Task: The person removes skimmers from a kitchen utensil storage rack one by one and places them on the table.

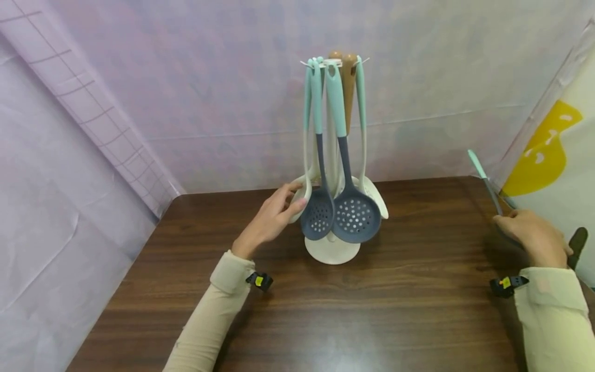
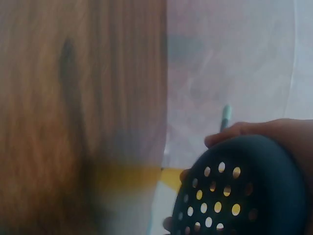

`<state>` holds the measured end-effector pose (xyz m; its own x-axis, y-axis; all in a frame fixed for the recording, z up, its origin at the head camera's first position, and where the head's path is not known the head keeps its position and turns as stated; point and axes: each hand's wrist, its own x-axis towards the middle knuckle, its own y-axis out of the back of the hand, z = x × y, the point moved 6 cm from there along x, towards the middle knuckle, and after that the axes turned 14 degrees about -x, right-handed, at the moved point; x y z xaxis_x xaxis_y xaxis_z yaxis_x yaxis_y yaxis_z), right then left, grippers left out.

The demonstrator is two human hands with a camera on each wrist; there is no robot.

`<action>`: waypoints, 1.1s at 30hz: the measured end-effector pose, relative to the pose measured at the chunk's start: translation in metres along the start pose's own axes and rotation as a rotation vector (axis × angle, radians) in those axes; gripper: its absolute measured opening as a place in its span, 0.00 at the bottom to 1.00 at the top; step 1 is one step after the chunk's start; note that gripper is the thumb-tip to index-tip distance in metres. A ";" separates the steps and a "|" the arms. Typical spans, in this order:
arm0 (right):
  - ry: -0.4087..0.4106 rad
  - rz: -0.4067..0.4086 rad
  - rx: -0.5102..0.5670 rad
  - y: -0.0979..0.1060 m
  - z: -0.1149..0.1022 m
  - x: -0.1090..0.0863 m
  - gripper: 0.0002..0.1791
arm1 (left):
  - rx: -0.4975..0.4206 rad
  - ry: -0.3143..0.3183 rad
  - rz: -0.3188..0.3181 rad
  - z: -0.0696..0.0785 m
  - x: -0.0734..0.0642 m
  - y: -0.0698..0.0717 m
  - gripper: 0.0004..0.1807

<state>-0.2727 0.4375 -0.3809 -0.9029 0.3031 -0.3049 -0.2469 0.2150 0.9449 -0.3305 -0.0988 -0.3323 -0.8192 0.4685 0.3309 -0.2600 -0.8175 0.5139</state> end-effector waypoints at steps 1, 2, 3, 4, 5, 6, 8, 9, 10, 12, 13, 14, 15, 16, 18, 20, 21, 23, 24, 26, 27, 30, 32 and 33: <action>-0.031 -0.024 0.011 -0.002 0.003 -0.001 0.48 | 0.001 0.000 0.001 0.000 0.000 0.000 0.37; -0.043 -0.037 0.012 -0.004 0.004 -0.001 0.49 | 0.003 0.000 0.003 0.000 0.000 0.000 0.37; -0.058 -0.048 0.014 -0.006 0.006 -0.001 0.49 | 0.006 0.000 0.005 0.000 0.000 0.001 0.38; -0.070 -0.056 0.014 -0.008 0.008 -0.001 0.50 | 0.008 0.001 0.006 0.001 0.000 0.001 0.38; -0.085 -0.065 0.021 -0.009 0.010 -0.001 0.50 | 0.009 0.001 0.007 0.001 0.001 0.001 0.38; -0.107 -0.069 0.025 -0.011 0.012 0.000 0.51 | 0.008 -0.002 0.006 0.001 0.001 0.001 0.38; -0.140 -0.065 0.035 -0.015 0.015 0.001 0.52 | 0.008 -0.004 0.002 0.001 0.002 0.001 0.39; -0.155 -0.061 0.039 -0.018 0.016 0.001 0.52 | 0.007 -0.004 0.000 0.001 0.002 0.000 0.40; -0.170 -0.060 0.045 -0.020 0.016 0.000 0.51 | 0.006 -0.004 -0.003 0.001 0.002 0.000 0.40; -0.192 -0.052 0.050 -0.023 0.016 -0.001 0.50 | 0.005 -0.004 -0.007 0.000 0.002 -0.001 0.41; -0.199 -0.051 0.052 -0.024 0.015 -0.002 0.49 | 0.007 -0.003 -0.008 0.000 0.002 -0.002 0.42; -0.206 -0.056 0.052 -0.025 0.014 -0.003 0.49 | 0.008 -0.002 -0.006 0.000 0.002 -0.002 0.42; -0.214 -0.063 0.056 -0.025 0.013 -0.004 0.49 | 0.009 -0.003 -0.006 0.000 0.002 -0.002 0.42; -0.221 -0.068 0.061 -0.025 0.013 -0.004 0.49 | 0.010 -0.004 -0.006 0.000 0.003 -0.002 0.43; -0.225 -0.071 0.062 -0.025 0.012 -0.004 0.49 | 0.011 -0.008 -0.007 0.001 0.003 -0.002 0.43; -0.231 -0.080 0.060 -0.026 0.012 -0.003 0.50 | 0.008 -0.009 -0.008 0.002 0.003 -0.001 0.42; -0.234 -0.084 0.055 -0.026 0.012 -0.003 0.50 | 0.006 -0.007 -0.010 0.002 0.002 -0.001 0.41; -0.235 -0.096 0.041 -0.027 0.011 -0.002 0.50 | 0.001 -0.001 -0.014 0.002 0.002 -0.001 0.40; -0.234 -0.103 0.035 -0.027 0.011 -0.001 0.50 | 0.001 0.003 -0.016 0.001 0.001 -0.001 0.40; -0.224 -0.118 0.021 -0.027 0.010 -0.001 0.50 | 0.001 0.008 -0.018 0.001 0.001 -0.001 0.40; -0.218 -0.129 0.008 -0.027 0.010 -0.001 0.51 | 0.003 0.009 -0.018 0.000 0.001 -0.001 0.41; -0.176 -0.178 -0.053 -0.025 0.007 -0.001 0.57 | 0.010 0.009 -0.017 0.000 0.001 0.000 0.43; -0.134 -0.214 -0.097 -0.024 0.004 -0.002 0.63 | 0.014 0.009 -0.014 0.000 0.001 0.000 0.44; -0.106 -0.235 -0.111 -0.024 0.002 -0.002 0.65 | 0.014 0.009 -0.014 0.000 0.001 0.000 0.45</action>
<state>-0.2638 0.4341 -0.4028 -0.7757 0.3541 -0.5224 -0.4875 0.1893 0.8523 -0.3318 -0.0983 -0.3320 -0.8201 0.4767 0.3165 -0.2645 -0.8063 0.5290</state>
